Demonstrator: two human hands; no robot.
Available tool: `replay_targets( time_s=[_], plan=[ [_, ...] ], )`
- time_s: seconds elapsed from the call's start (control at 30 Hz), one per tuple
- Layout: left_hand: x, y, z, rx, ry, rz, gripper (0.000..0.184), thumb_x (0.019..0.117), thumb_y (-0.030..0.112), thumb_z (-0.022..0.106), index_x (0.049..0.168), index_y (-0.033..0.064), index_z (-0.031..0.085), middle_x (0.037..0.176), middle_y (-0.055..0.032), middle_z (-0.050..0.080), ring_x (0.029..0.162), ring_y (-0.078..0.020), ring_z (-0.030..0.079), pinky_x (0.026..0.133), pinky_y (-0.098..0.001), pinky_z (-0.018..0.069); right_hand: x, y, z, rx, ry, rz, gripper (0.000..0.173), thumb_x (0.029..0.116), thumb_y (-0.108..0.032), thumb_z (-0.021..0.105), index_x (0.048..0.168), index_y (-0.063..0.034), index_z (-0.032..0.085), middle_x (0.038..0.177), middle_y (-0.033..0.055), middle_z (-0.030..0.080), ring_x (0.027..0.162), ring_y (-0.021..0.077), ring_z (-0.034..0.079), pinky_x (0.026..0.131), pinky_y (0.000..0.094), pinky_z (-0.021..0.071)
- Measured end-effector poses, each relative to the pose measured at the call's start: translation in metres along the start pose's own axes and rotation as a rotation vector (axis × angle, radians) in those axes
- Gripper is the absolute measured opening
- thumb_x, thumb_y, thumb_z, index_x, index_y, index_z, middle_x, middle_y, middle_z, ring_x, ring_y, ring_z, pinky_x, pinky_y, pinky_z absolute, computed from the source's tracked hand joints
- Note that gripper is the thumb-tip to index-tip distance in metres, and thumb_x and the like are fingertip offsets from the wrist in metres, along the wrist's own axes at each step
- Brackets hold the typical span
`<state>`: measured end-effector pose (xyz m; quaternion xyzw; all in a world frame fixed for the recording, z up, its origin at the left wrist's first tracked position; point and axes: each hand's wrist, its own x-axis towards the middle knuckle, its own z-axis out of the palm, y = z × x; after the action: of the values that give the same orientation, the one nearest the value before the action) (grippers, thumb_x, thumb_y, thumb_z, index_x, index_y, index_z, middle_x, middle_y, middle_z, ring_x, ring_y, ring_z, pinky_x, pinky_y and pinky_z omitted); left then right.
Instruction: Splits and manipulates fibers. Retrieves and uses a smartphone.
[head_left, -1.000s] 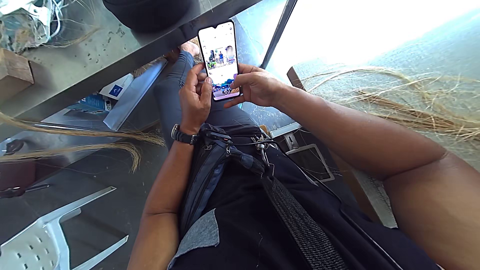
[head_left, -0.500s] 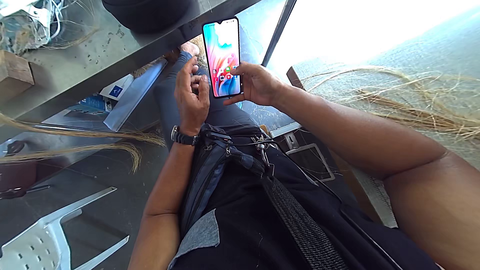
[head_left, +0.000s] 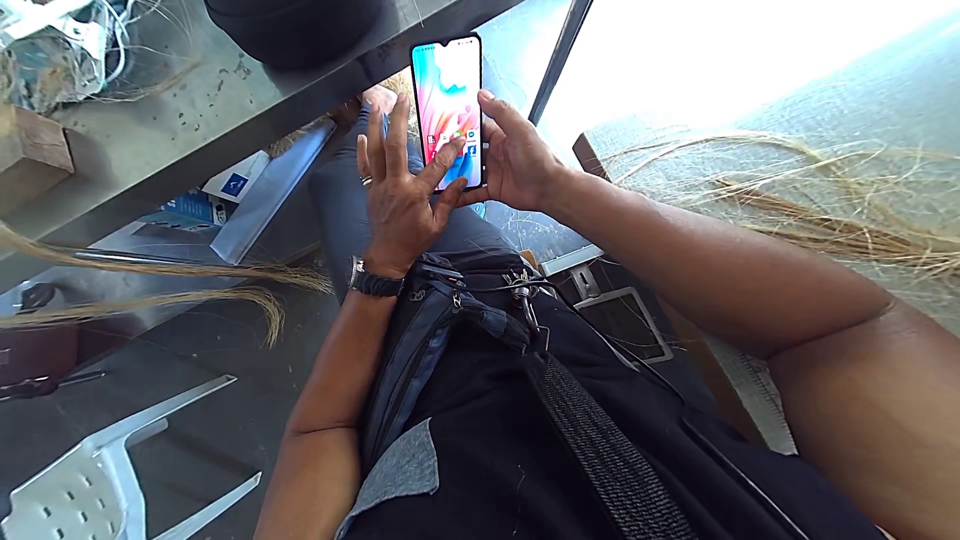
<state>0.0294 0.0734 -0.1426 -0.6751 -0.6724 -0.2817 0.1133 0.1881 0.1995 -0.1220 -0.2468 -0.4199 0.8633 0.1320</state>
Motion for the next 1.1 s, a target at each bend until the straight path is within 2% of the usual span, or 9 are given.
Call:
replay_targets(
  time_s=[0.47,0.53,0.63,0.73,0.9,1.1],
  plan=[
    [0.0016,0.0013,0.0001,0.015,-0.024,0.031,0.048,0.0994,0.061,0.051,0.143,0.0429,0.059,0.168,-0.0216,0.023,0.157,-0.0452,0.009,0.122,-0.0715,0.0076,0.0006,0.0003,-0.0006,0.010,-0.021,0.007,0.072,0.1044,-0.069,0.019,0.151,-0.0198,0.041,0.134,0.0151,0.062,0.117,0.0330,0.066,0.088,0.0554,0.0590],
    [0.0008,0.0011,-0.0001,0.009,0.005,-0.002,0.046,0.1000,0.057,0.053,0.142,0.0400,0.062,0.167,-0.0220,0.024,0.156,-0.0445,0.011,0.122,-0.0702,0.0078,0.0005,0.0007,-0.0004,0.018,-0.027,0.005,0.073,0.1047,-0.069,0.018,0.152,-0.0184,0.040,0.136,0.0170,0.061,0.117,0.0352,0.066,0.089,0.0573,0.0590],
    [0.0005,0.0005,-0.0004,0.017,0.074,-0.076,0.046,0.1002,0.054,0.056,0.141,0.0350,0.064,0.166,-0.0216,0.028,0.156,-0.0447,0.014,0.123,-0.0673,0.0125,0.0002,0.0004,-0.0010,0.018,-0.033,0.003,0.073,0.1050,-0.068,0.018,0.155,-0.0179,0.037,0.140,0.0178,0.058,0.120,0.0371,0.064,0.090,0.0606,0.0577],
    [0.0007,-0.0006,-0.0005,0.009,0.120,-0.093,0.047,0.0997,0.052,0.058,0.140,0.0294,0.066,0.163,-0.0250,0.032,0.154,-0.0472,0.018,0.123,-0.0659,0.0153,-0.0001,0.0002,-0.0006,0.013,-0.032,-0.003,0.073,0.1048,-0.068,0.018,0.154,-0.0180,0.037,0.139,0.0173,0.059,0.120,0.0367,0.064,0.090,0.0607,0.0577],
    [-0.0004,-0.0006,0.0009,-0.007,0.092,-0.065,0.044,0.0989,0.052,0.058,0.138,0.0330,0.067,0.164,-0.0245,0.031,0.154,-0.0471,0.016,0.124,-0.0649,0.0142,-0.0007,-0.0004,0.0008,0.019,-0.015,-0.005,0.073,0.1048,-0.069,0.019,0.153,-0.0173,0.039,0.138,0.0182,0.060,0.118,0.0373,0.066,0.088,0.0592,0.0590],
    [0.0005,0.0014,0.0001,-0.055,0.012,0.023,0.044,0.0984,0.058,0.056,0.137,0.0387,0.066,0.166,-0.0240,0.026,0.156,-0.0457,0.012,0.123,-0.0684,0.0109,0.0000,0.0004,-0.0002,0.014,-0.006,-0.006,0.072,0.1046,-0.069,0.019,0.152,-0.0187,0.041,0.133,0.0164,0.063,0.115,0.0341,0.067,0.087,0.0557,0.0596]
  ],
)
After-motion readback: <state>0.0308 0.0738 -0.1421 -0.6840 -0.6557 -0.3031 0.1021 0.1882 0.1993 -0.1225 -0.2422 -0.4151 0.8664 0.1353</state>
